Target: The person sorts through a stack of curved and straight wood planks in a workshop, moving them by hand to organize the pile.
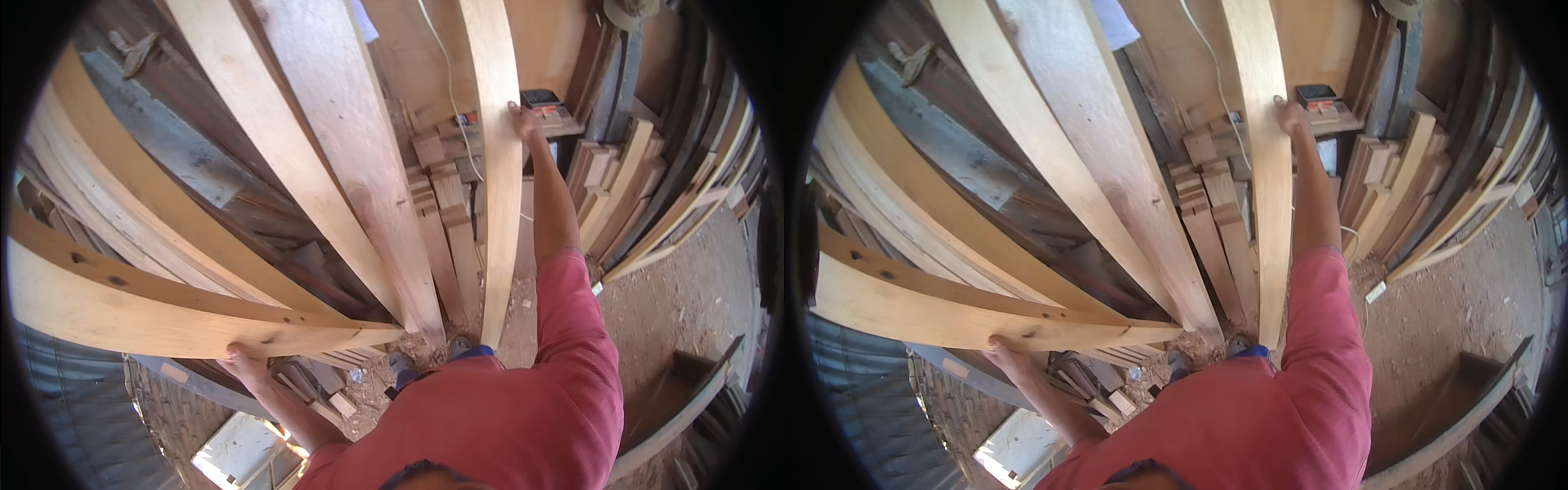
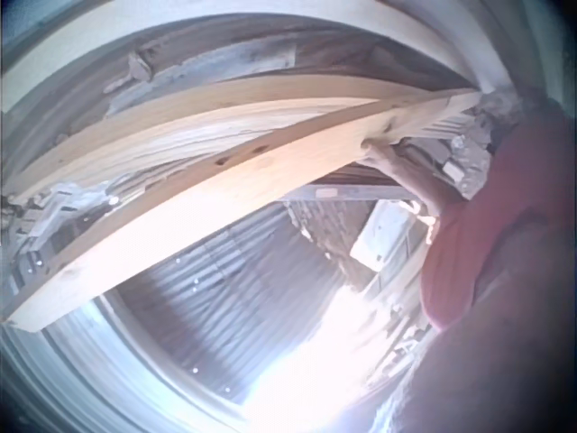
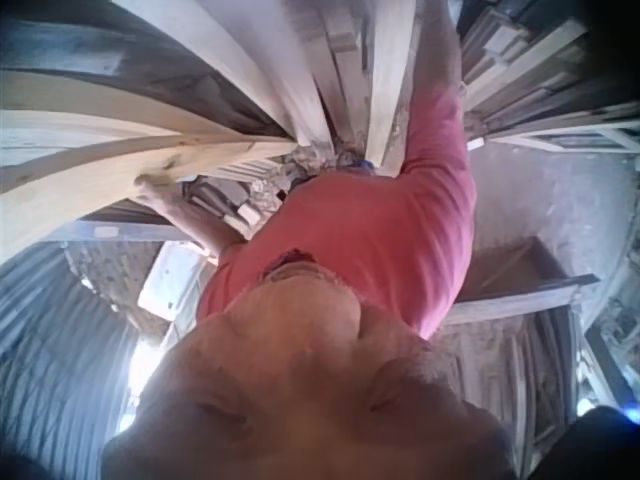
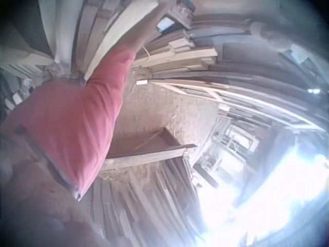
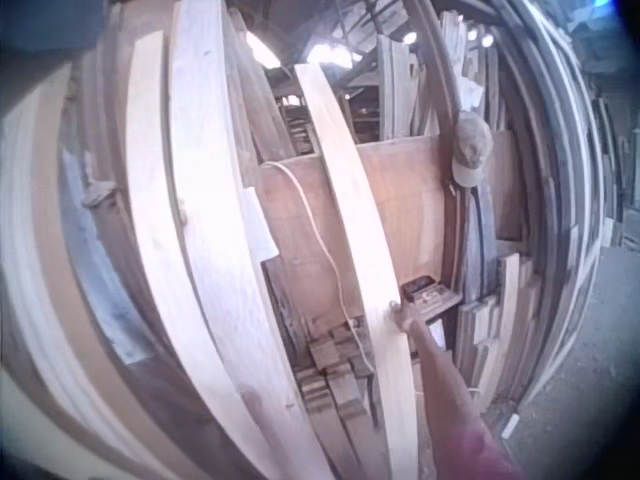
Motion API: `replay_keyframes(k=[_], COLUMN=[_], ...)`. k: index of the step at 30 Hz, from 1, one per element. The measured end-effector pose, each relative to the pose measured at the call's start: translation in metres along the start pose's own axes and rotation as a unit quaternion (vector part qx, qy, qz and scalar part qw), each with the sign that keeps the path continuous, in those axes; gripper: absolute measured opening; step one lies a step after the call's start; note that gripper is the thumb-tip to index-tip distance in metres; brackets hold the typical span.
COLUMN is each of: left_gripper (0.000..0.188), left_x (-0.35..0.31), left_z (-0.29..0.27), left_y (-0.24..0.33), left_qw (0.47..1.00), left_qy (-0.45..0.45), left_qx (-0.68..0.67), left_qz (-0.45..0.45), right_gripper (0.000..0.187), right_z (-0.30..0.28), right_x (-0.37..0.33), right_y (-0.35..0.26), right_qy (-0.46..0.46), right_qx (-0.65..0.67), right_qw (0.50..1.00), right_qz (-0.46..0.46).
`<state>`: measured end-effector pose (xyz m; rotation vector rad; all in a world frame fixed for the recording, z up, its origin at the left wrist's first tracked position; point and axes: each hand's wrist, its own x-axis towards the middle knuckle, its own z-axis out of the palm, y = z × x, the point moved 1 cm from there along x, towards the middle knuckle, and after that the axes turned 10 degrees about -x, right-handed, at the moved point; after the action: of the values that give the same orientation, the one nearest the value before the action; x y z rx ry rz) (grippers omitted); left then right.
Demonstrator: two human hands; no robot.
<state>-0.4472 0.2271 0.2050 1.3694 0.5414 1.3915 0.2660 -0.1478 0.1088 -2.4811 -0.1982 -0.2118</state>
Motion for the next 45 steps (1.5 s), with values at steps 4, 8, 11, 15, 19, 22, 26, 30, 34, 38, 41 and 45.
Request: replay_keyframes(k=[4,8,11,15,19,22,26,30,34,38,41,45], left_gripper=[0.106,0.104,0.095,0.081,0.072,0.064,0.059,0.06,0.06,0.058,0.054,0.05], left_x=[0.01,0.016,0.029,0.038,0.042,0.052,0.056,0.06,0.057,0.054,0.052,0.05], left_z=[-0.013,-0.009,-0.019,0.014,-0.001,0.001,-0.007,0.0,0.003,0.004,-0.003,-0.013], left_y=[-0.007,-0.01,-0.04,-0.05,-0.045,-0.042,-0.038,-0.034,-0.018,-0.008,-0.001,-0.001], left_qw=[0.998,0.998,0.996,0.997,0.994,0.987,0.983,0.972,0.969,0.97,0.972,0.976], left_qy=[-0.044,-0.054,-0.077,-0.064,-0.105,-0.154,-0.174,-0.223,-0.229,-0.223,-0.217,-0.206], left_qx=[-0.006,-0.027,-0.032,-0.018,-0.014,-0.046,-0.052,-0.073,-0.086,-0.099,-0.086,-0.064], left_qz=[0.042,0.028,0.004,0.028,0.029,0.017,-0.005,-0.035,-0.026,-0.003,-0.004,0.009], right_gripper=[0.058,0.03,0.022,0.043,0.046,0.045,0.055,0.039,0.039,0.047,0.058,0.073], right_z=[0.012,0.051,0.131,0.205,0.213,0.202,0.083,0.012,-0.032,-0.01,0.01,0.042], right_x=[-0.037,-0.122,-0.245,-0.461,-0.555,-0.512,-0.435,-0.4,-0.401,-0.409,-0.402,-0.355], right_y=[0.017,0.073,0.182,0.251,0.13,0.022,-0.153,-0.216,-0.289,-0.344,-0.379,-0.399], right_qy=[-0.006,-0.024,-0.041,-0.362,-0.621,-0.492,-0.263,0.192,0.114,-0.049,-0.081,0.005], right_qx=[-0.015,-0.023,-0.013,-0.162,-0.081,-0.177,-0.048,0.04,0.146,0.26,0.225,0.151], right_qw=[1.0,0.997,0.993,0.918,0.779,0.795,0.963,0.971,0.963,0.935,0.942,0.953], right_qz=[-0.019,-0.065,-0.11,-0.014,-0.042,-0.307,-0.007,-0.134,-0.197,-0.234,-0.234,-0.263])
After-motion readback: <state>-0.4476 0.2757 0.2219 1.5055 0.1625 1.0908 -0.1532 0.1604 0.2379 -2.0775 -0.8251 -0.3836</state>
